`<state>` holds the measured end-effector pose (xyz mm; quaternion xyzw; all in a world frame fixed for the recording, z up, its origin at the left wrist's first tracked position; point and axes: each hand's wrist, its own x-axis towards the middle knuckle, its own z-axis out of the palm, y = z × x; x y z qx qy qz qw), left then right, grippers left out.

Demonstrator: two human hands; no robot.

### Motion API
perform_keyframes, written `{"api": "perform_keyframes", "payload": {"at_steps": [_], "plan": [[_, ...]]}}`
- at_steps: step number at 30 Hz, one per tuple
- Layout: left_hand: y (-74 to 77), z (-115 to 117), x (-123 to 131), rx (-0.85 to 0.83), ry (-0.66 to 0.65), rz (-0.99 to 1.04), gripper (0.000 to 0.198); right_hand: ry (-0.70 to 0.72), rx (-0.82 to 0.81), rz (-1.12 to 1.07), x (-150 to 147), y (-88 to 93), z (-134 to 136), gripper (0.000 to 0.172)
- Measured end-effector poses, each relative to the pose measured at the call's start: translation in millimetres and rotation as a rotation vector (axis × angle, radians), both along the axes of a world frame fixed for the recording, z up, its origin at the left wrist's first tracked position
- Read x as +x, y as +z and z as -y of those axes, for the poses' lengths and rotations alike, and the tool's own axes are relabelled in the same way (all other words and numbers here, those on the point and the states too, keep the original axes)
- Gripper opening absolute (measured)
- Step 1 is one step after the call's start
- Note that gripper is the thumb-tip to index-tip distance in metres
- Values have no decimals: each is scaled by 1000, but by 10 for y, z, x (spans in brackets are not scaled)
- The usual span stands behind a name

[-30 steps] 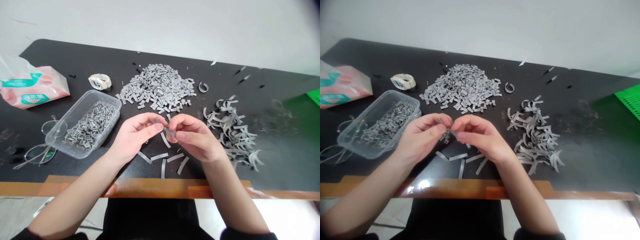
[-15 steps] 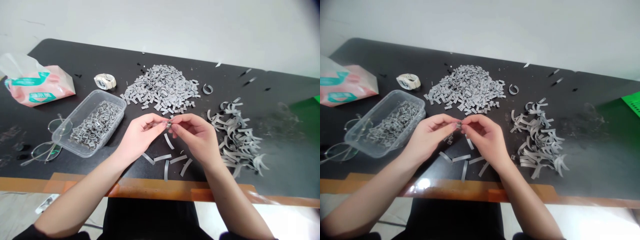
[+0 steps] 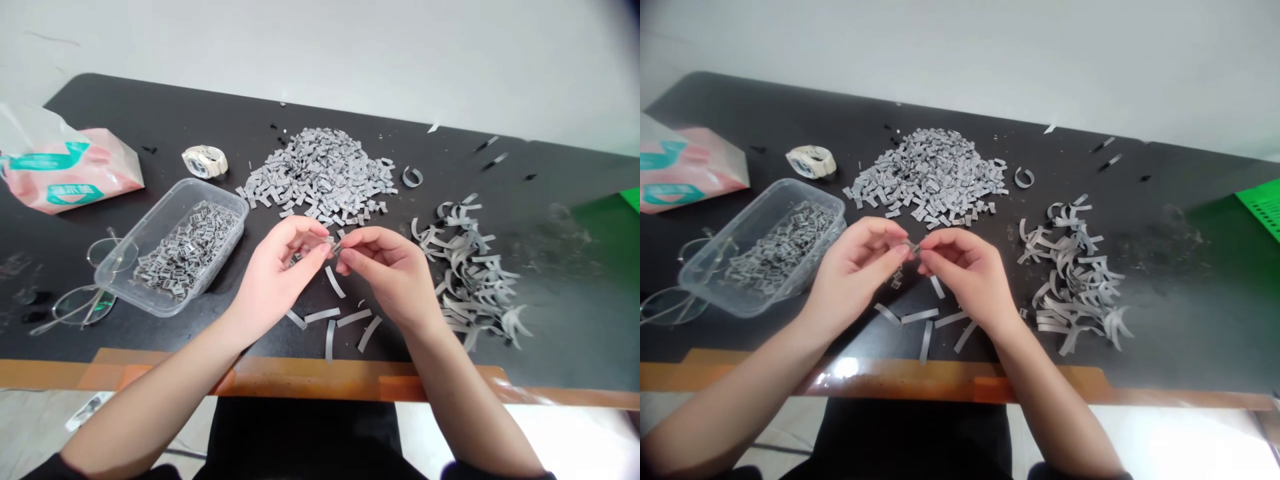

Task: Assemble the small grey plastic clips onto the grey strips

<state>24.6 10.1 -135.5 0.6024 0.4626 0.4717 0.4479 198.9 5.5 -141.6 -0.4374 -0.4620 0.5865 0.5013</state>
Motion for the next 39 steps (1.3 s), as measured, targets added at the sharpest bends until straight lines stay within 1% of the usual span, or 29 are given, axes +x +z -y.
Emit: {"api": "perform_keyframes", "payload": {"at_steps": [2, 4, 6, 11, 15, 18, 23, 28, 32, 35, 39], "plan": [[-15, 20, -5, 177, 62, -169, 6, 9, -25, -34, 1, -8, 1, 9], [-31, 37, -5, 330, 86, -342, 11, 22, -53, -71, 1, -16, 1, 10], [-44, 53, 0, 405, 92, -432, 13, 33, -74, -115, 2, -21, -1, 11], [-72, 71, 25, 424, 80, -465, 13, 36, -123, -177, -9, -24, -18, 13], [-100, 64, 25, 416, 93, -443, 7, 84, -135, -233, -36, -23, -14, 13], [-114, 68, 20, 464, 98, -432, 5, 86, -156, -267, -50, -13, -1, 12], [-121, 81, 20, 519, 82, -477, 9, 80, -233, -270, -52, -11, 3, 16], [-139, 67, 28, 500, 60, -452, 12, 78, -255, -330, -55, -51, -20, 16], [-150, 66, 35, 472, 91, -452, 12, 67, -226, -384, -66, -63, -23, 12], [-141, 84, 36, 529, 125, -461, 8, 100, -213, -464, -79, -55, -17, 12], [-118, 103, 33, 600, 116, -420, 8, 181, -227, -565, -93, -49, -15, 13]]}}
